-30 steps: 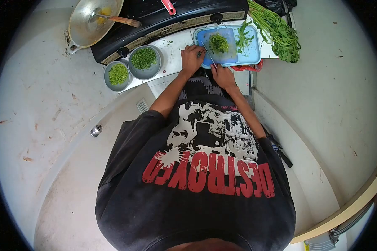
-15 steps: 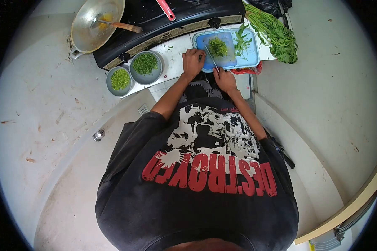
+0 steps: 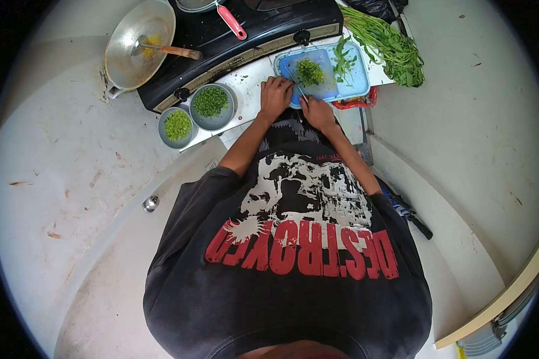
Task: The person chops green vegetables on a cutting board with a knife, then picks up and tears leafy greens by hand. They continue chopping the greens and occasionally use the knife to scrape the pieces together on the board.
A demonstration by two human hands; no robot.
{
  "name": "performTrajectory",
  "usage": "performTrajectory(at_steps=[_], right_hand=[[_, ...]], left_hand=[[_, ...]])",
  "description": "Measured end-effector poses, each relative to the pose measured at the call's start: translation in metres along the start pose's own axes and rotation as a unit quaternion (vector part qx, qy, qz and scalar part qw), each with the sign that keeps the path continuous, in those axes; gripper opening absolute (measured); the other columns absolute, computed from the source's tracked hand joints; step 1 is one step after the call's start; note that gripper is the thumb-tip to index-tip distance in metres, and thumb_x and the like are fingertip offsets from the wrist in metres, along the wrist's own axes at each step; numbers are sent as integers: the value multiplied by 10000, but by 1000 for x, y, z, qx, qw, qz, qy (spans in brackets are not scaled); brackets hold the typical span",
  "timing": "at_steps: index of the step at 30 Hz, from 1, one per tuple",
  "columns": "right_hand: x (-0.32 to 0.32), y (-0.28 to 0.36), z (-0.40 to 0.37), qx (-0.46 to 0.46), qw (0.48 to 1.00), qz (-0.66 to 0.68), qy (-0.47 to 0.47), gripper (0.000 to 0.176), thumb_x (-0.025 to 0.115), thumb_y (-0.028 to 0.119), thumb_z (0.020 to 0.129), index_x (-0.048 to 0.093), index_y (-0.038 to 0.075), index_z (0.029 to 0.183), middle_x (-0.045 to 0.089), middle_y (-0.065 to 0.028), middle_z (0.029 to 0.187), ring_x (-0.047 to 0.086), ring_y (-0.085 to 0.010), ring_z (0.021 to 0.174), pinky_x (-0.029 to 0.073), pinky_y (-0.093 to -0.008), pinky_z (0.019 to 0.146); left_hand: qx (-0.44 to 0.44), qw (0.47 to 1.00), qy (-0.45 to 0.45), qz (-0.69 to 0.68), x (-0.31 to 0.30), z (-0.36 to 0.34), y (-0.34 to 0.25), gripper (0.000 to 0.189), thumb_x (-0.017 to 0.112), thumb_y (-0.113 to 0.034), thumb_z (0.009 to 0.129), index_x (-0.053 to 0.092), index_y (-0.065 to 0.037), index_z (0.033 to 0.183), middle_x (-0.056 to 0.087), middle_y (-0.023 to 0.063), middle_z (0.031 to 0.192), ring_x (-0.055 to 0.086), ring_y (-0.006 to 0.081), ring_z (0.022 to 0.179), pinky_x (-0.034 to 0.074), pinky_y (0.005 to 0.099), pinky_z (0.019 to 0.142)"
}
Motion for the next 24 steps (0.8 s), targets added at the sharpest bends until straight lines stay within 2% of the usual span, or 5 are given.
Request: performTrajectory(at_steps=[5,9,15,18,24], right_hand=[[-10,-7,-16,11,999,-8,-33,506,482,444,1031,639,-27,934,660,-302,713,675,-488,709,545,-575,670],[-12,-2,-16,1,1000,-3,-3,496,474,454,1027,639,-8,958,687,-278,761,695,-476,758,558,-574,709],[-5,2,-8,-10,1000,-22,-5,486,484,446,1025,649,-3,936,687,-274,756,696,-471,754,562,-562,713],[-8,6,-5,-5,1000,-19,-12,486,480,446,1026,649,-2,943,689,-275,766,698,-468,765,563,-558,722],[-10,-5,-11,15,1000,-11,-7,483,477,453,1025,644,4,967,690,-271,763,697,-471,772,560,-563,723]], left_hand=[[-73,997,4,-35,13,2,14,101,711,-155,836,770,-126,913,717,38,954,613,284,952,442,425,815],[-105,993,4,-62,16,6,20,96,706,-151,821,768,-128,891,730,40,944,622,294,963,442,432,819],[-74,996,-10,-39,11,8,15,102,711,-139,804,757,-85,877,737,82,904,653,329,854,521,443,763],[-97,993,14,-64,20,5,22,90,703,-144,825,748,-128,901,721,23,925,617,290,944,435,437,814],[-60,998,16,-24,12,7,14,102,704,-154,859,729,-106,945,698,47,952,609,292,949,428,438,826]])
Point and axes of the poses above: each hand's wrist, its own z-axis towards the middle knuckle, its own x-axis out of the palm, y = z × x, the point moved 7 cm from there along z, towards the middle knuckle
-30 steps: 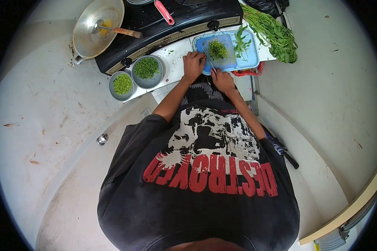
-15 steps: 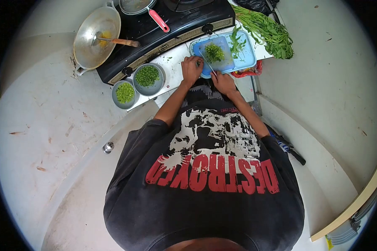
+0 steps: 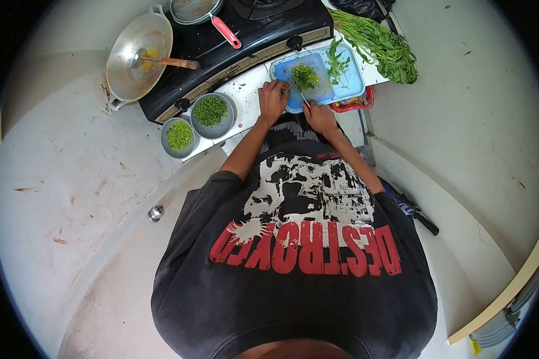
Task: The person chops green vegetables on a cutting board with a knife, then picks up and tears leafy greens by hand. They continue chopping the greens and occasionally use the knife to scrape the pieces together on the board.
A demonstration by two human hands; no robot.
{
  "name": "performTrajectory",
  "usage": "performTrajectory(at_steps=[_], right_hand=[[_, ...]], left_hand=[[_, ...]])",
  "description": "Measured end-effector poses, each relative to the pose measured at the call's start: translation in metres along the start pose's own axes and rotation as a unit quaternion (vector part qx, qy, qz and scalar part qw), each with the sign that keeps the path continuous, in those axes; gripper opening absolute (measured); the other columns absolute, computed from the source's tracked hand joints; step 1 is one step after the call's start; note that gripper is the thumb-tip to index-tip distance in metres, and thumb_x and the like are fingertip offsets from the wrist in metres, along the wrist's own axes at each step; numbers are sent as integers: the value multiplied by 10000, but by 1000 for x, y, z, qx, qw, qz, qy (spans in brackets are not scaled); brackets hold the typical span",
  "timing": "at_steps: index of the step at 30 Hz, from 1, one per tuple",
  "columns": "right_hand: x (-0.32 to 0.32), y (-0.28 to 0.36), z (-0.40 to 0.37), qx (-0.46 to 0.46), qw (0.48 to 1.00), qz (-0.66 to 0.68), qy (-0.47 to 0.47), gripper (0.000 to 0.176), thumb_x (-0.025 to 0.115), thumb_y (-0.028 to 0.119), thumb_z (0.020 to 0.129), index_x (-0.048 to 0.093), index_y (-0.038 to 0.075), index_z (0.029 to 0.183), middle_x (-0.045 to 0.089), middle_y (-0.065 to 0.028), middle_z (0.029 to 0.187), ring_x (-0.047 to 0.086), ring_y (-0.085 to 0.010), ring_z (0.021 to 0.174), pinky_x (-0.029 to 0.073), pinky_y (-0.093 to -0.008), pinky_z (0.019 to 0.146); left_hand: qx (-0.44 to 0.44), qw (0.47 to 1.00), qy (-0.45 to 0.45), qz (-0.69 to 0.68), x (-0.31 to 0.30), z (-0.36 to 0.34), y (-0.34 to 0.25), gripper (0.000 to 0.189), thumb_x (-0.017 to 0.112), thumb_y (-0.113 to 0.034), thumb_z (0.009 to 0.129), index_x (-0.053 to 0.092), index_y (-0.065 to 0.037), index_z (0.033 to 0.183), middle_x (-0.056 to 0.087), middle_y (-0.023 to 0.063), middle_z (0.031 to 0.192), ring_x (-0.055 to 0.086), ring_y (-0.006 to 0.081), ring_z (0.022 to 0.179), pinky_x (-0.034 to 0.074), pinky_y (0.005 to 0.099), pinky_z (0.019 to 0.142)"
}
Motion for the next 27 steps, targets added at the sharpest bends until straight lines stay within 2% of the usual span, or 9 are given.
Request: performTrajectory(at_steps=[9,14,18,24,27], right_hand=[[4,6,1,-27,1000,-2,1,484,486,455,1021,633,-2,959,680,-278,743,691,-476,742,559,-567,689],[7,5,6,-39,999,7,-22,486,489,456,1019,637,-3,956,680,-278,746,691,-477,746,562,-566,698],[8,5,9,-35,999,2,-4,486,489,455,1018,643,-4,963,683,-279,762,691,-476,753,562,-560,697],[6,2,9,-36,999,-9,-17,483,485,459,1019,655,11,959,685,-280,765,693,-473,758,561,-559,695],[4,0,8,-46,999,-20,-15,482,486,457,1022,652,10,954,679,-281,750,689,-474,743,556,-565,686]], left_hand=[[13,1000,-1,13,2,-1,-2,122,687,-156,878,741,-99,972,673,74,959,602,295,965,424,450,829],[36,999,-13,15,-4,-3,-7,107,686,-146,889,750,-107,965,677,58,968,604,274,951,424,426,816],[66,997,-14,35,-9,-8,-12,103,688,-139,893,760,-116,962,681,41,957,607,261,924,421,409,814],[17,999,-10,26,-6,-8,-6,120,684,-155,886,768,-121,964,701,37,993,616,271,957,427,411,839],[-28,999,-26,-9,-4,-6,-1,104,693,-165,870,769,-110,915,722,57,977,634,300,925,465,440,798]])
Point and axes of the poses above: each hand's wrist, its own z-axis towards the middle knuckle, its own x-axis out of the palm, y = z × x, the point moved 7 cm from there along z, towards the middle knuckle
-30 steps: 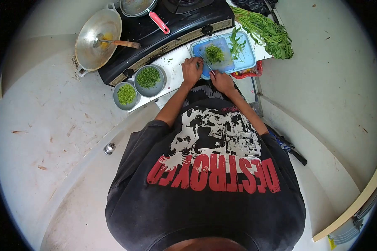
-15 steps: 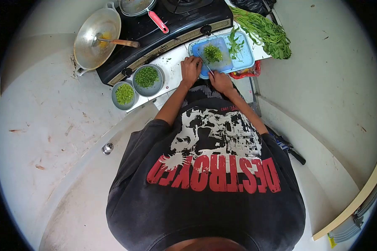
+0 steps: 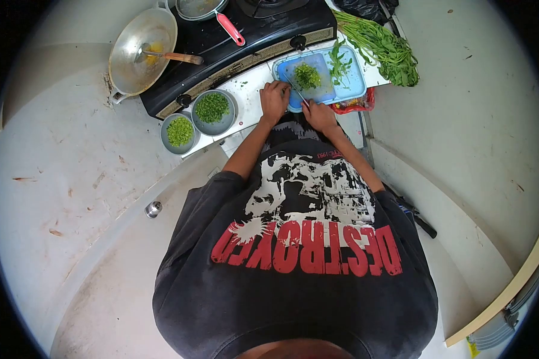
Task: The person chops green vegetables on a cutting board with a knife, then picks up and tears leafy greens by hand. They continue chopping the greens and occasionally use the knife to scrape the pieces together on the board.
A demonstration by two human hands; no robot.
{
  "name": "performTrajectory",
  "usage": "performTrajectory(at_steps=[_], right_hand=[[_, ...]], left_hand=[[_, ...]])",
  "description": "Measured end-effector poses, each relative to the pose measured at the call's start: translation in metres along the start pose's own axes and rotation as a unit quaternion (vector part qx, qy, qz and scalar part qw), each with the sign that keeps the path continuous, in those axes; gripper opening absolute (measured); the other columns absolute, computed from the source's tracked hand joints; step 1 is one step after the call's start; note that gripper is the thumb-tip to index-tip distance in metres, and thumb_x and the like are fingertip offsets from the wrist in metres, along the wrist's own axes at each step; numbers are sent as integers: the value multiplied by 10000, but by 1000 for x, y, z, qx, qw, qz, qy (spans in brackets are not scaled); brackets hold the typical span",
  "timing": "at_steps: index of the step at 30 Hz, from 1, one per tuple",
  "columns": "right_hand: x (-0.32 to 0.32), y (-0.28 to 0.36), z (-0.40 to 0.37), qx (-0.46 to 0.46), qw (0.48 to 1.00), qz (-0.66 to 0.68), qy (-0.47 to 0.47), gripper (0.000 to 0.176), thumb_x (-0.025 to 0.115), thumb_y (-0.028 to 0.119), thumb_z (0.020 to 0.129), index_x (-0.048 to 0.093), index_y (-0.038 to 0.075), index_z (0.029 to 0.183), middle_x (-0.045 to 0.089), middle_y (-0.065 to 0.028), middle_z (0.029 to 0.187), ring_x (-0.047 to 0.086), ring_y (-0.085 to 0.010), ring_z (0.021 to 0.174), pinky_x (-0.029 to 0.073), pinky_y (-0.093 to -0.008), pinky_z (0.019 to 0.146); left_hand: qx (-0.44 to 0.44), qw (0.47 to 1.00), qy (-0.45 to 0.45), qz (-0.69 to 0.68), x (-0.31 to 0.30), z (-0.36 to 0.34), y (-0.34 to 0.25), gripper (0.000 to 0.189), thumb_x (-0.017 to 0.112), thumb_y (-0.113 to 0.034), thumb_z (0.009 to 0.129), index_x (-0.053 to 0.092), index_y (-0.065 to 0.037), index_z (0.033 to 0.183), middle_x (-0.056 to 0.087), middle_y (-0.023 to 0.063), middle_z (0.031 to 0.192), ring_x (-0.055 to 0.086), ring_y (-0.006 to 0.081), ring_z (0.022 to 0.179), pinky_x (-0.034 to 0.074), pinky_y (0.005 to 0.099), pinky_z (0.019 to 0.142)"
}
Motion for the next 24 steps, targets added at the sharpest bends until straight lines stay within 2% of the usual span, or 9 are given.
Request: performTrajectory(at_steps=[3,9,11,14,24], right_hand=[[0,-4,-6,-16,1000,1,-8,478,497,444,1023,641,-3,932,665,-286,716,676,-483,701,549,-571,654],[-4,-5,0,-4,999,7,-36,485,494,443,1026,636,-12,933,658,-288,702,672,-488,709,544,-579,684],[-7,-4,2,2,999,15,-31,485,492,438,1028,634,-16,934,655,-290,698,670,-491,709,540,-581,692],[-3,0,-1,4,1000,20,16,514,474,476,1021,662,0,966,684,-287,784,691,-473,783,554,-568,730],[-1,11,0,-9,1000,-11,-9,491,495,446,1021,652,-5,910,682,-258,725,697,-457,732,565,-546,694]], left_hand=[[-26,999,19,-11,6,1,6,129,688,-170,866,772,-125,954,718,43,989,618,288,969,442,433,853],[-40,999,30,-18,7,3,9,118,690,-172,858,769,-120,929,718,42,976,617,295,952,444,438,841],[-32,999,22,-20,5,3,6,113,691,-169,854,767,-123,924,718,45,970,617,296,946,444,439,836],[-24,1000,14,-11,6,4,7,105,691,-163,850,763,-125,915,717,51,961,618,299,936,443,441,827],[-27,999,17,-16,8,3,8,107,693,-160,850,750,-106,923,718,57,954,617,298,932,432,435,818]])
Point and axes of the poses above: each hand's wrist, its own z-axis towards the middle knuckle, its own x-axis out of the palm, y = z × x, the point moved 7 cm from there along z, towards the middle knuckle
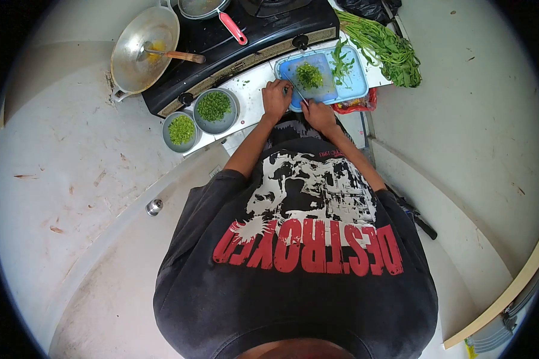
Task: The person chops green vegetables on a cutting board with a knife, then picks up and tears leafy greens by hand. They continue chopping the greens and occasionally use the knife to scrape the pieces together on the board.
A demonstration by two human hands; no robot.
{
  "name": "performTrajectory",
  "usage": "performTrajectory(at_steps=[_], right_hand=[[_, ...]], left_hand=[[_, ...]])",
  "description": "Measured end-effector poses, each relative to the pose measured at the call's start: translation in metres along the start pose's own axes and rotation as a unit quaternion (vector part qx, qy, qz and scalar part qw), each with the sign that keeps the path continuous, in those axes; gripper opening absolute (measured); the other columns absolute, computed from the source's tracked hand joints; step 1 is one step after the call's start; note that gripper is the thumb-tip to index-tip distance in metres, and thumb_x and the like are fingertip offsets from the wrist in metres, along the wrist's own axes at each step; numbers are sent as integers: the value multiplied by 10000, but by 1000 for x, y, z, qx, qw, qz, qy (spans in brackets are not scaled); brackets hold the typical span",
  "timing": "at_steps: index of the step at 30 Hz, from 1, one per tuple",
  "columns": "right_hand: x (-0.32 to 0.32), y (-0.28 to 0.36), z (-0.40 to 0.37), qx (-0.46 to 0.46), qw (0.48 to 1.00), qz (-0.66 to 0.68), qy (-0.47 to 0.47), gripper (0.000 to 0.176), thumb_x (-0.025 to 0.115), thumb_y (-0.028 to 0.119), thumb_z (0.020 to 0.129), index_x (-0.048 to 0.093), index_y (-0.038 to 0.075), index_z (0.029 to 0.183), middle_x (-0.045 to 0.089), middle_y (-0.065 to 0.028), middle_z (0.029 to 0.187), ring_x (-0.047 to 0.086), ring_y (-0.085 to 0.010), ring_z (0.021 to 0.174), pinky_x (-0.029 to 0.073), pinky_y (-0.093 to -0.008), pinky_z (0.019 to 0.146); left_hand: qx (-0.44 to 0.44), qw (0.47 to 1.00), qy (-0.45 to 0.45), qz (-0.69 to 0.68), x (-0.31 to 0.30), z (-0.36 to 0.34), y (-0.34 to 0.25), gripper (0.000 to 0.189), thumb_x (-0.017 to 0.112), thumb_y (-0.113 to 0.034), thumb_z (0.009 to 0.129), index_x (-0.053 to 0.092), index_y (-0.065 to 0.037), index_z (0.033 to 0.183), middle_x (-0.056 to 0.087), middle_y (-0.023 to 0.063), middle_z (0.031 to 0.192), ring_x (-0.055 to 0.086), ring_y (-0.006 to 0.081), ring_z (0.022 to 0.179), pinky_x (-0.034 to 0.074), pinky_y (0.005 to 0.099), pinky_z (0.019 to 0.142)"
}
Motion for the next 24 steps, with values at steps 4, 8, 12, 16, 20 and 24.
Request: performTrajectory(at_steps=[4,8,12,16,20,24], right_hand=[[-2,1,0,-12,1000,5,-26,493,496,440,1024,640,-14,900,666,-265,694,681,-468,691,559,-554,672],[5,-12,-2,-15,1000,10,7,491,493,438,1027,629,-20,913,658,-269,686,673,-477,689,551,-565,663],[2,-22,-9,-8,1000,12,2,483,491,438,1029,629,-14,925,659,-279,698,672,-480,706,543,-570,667],[0,-20,-5,20,999,23,21,510,454,470,1033,632,-4,970,678,-283,760,686,-477,756,551,-569,709],[0,-10,-5,13,999,23,47,525,435,482,1036,634,-3,1000,690,-290,810,693,-479,798,553,-573,743],[4,-11,-4,20,998,33,59,542,433,489,1034,646,-9,1008,693,-297,829,692,-487,823,551,-576,762]], left_hand=[[-6,1000,-10,9,-4,0,-2,98,701,-181,855,746,-109,904,721,62,929,626,296,921,434,440,801],[-1,998,-23,51,-10,-1,-7,114,705,-216,868,746,-112,893,721,69,898,638,292,896,442,454,775],[9,998,-8,65,-10,2,-10,139,701,-245,884,745,-120,928,710,68,915,622,289,940,398,451,812],[42,996,-1,80,-4,2,-9,146,683,-245,905,740,-125,965,698,67,957,612,282,962,393,441,829],[66,994,18,88,-4,0,-10,149,670,-235,915,736,-127,993,691,65,1001,609,275,978,394,441,837],[71,993,24,90,-5,-2,-12,143,670,-213,913,734,-131,1011,685,58,1012,608,270,981,394,435,845]])
Point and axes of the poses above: each hand's wrist, its own z-axis towards the middle knuckle, its own x-axis out of the palm, y = z × x, the point moved 7 cm from there along z, towards the middle knuckle
